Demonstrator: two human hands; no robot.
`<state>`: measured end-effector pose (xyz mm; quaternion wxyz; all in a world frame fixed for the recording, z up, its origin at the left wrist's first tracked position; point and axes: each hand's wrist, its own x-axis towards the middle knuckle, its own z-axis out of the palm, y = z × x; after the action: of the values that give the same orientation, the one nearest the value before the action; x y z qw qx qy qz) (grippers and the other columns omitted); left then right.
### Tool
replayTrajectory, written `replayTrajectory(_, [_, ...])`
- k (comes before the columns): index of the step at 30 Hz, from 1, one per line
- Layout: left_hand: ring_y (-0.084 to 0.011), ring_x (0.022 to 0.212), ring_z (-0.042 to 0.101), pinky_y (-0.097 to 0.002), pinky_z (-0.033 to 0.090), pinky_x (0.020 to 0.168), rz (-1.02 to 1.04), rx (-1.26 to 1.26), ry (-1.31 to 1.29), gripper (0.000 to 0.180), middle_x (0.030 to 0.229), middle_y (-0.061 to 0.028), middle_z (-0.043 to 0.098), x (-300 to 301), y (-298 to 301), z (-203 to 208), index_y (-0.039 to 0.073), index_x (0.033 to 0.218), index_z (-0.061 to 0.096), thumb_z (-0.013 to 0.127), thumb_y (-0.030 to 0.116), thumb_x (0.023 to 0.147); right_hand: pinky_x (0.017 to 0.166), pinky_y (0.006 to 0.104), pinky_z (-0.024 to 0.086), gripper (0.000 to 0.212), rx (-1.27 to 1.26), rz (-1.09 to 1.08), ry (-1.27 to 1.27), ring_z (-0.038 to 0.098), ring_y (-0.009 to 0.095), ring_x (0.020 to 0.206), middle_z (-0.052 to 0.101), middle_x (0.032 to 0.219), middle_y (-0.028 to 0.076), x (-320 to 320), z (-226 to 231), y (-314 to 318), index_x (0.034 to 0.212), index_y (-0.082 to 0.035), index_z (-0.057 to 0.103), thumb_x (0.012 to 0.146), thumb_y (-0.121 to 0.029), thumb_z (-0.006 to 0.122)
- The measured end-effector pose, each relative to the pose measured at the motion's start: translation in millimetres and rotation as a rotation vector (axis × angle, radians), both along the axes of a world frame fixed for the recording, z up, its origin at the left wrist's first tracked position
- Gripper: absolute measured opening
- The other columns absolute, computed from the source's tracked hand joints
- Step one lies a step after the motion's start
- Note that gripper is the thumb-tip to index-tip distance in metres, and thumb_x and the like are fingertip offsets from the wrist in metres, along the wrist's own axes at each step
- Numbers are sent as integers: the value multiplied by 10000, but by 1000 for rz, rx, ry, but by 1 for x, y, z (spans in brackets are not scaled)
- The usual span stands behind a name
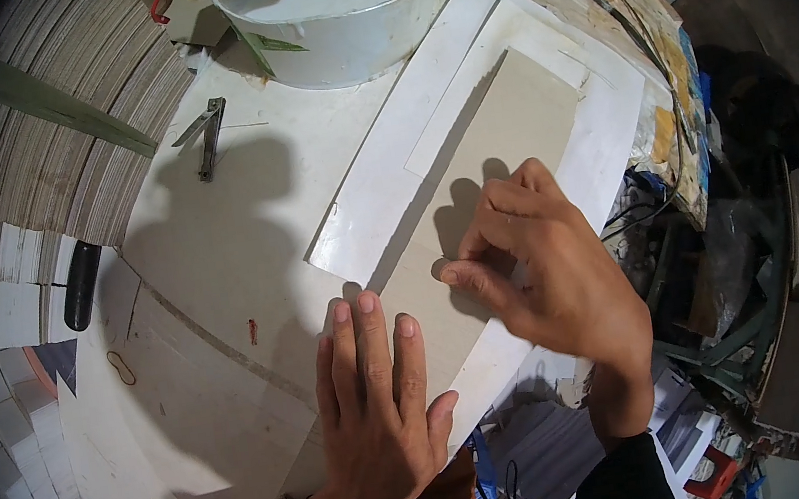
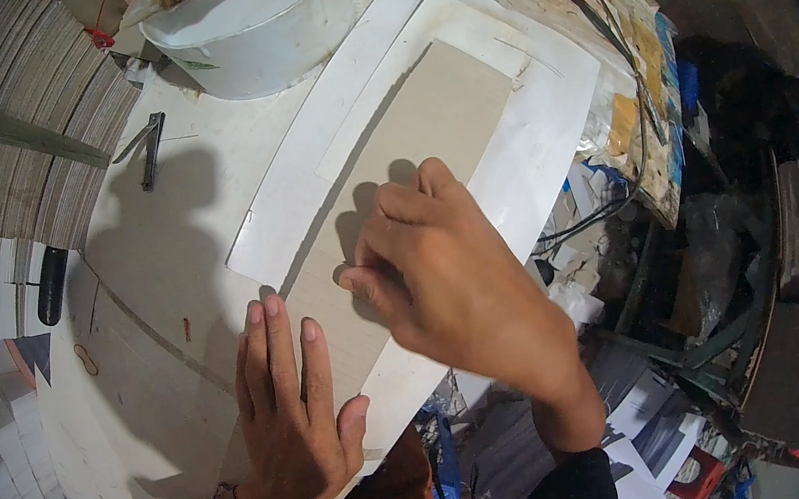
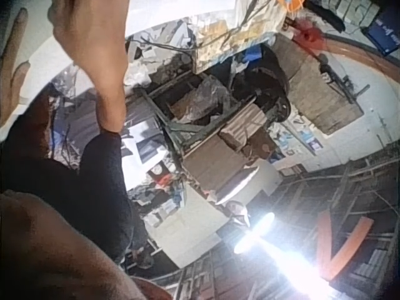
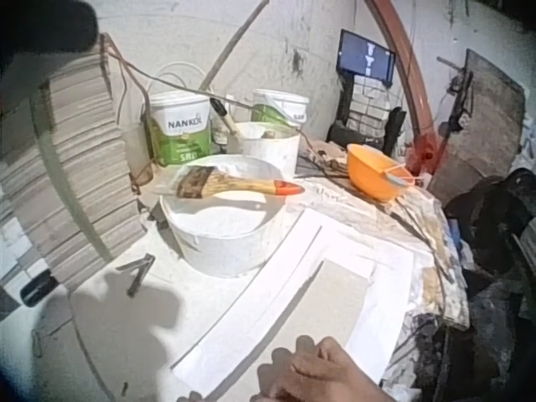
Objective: Applying glue to the edges of cardboard strips and stacking paper sheets to assemble small pads.
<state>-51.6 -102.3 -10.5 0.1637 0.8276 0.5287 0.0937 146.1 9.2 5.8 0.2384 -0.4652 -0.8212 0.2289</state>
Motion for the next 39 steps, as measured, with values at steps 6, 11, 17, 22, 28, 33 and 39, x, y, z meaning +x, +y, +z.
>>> replayTrajectory(6, [-572, 1457, 330, -620, 344, 1163, 22, 12, 7, 811, 1567, -408, 316, 1, -1, 1, -128, 1477, 425, 751, 281, 858, 803, 409, 422, 153, -197, 95, 81, 465, 290, 867, 547, 836, 114, 9, -7, 6, 840, -1, 675, 876, -124, 757])
replayTrajectory(11, [-572, 1459, 327, -619, 339, 1164, 22, 22, -3, 816, 1570, -407, 310, 2, 1, 1, -127, 1484, 417, 750, 282, 861, 795, 418, 426, 159, -231, 79, 93, 471, 295, 866, 547, 835, 121, 10, -6, 7, 840, 2, 664, 886, -123, 750])
replayTrajectory(17, [-565, 1473, 307, -619, 331, 1169, 16, 20, 9, 823, 1583, -398, 293, 4, 4, 2, -127, 1493, 408, 748, 281, 863, 791, 435, 442, 172, -209, 61, 80, 500, 312, 866, 554, 840, 134, 11, -7, 8, 849, 10, 648, 896, -127, 741])
replayTrajectory(22, [-599, 1469, 264, -649, 270, 1180, -8, -10, -7, 767, 1581, -434, 239, 5, 7, 3, -176, 1502, 311, 631, 216, 926, 788, 441, 452, 173, -214, 51, 82, 519, 320, 871, 570, 847, 143, 11, -6, 10, 850, 14, 647, 901, -126, 736])
replayTrajectory(28, [-596, 1468, 265, -650, 271, 1179, -13, -6, 5, 767, 1583, -436, 230, 7, 10, 4, -168, 1508, 309, 633, 215, 927, 783, 444, 457, 166, -219, 36, 97, 540, 333, 869, 592, 842, 151, 13, -7, 12, 841, 19, 666, 900, -118, 738])
replayTrajectory(33, [-595, 1466, 265, -651, 270, 1180, -13, 5, 8, 758, 1583, -433, 228, 8, 10, 3, -165, 1508, 313, 630, 210, 930, 791, 448, 459, 151, -236, 37, 119, 551, 347, 867, 603, 834, 160, 14, -6, 14, 835, 13, 669, 897, -106, 737])
replayTrajectory(39, [-599, 1452, 281, -651, 280, 1173, -17, 23, 8, 728, 1587, -425, 220, 8, 9, -1, -95, 1523, 360, 641, 189, 915, 700, 363, 478, 32, -216, -59, 355, 587, 255, 768, 608, 877, 124, 20, -13, 14, 920, 3, 693, 913, -22, 674])
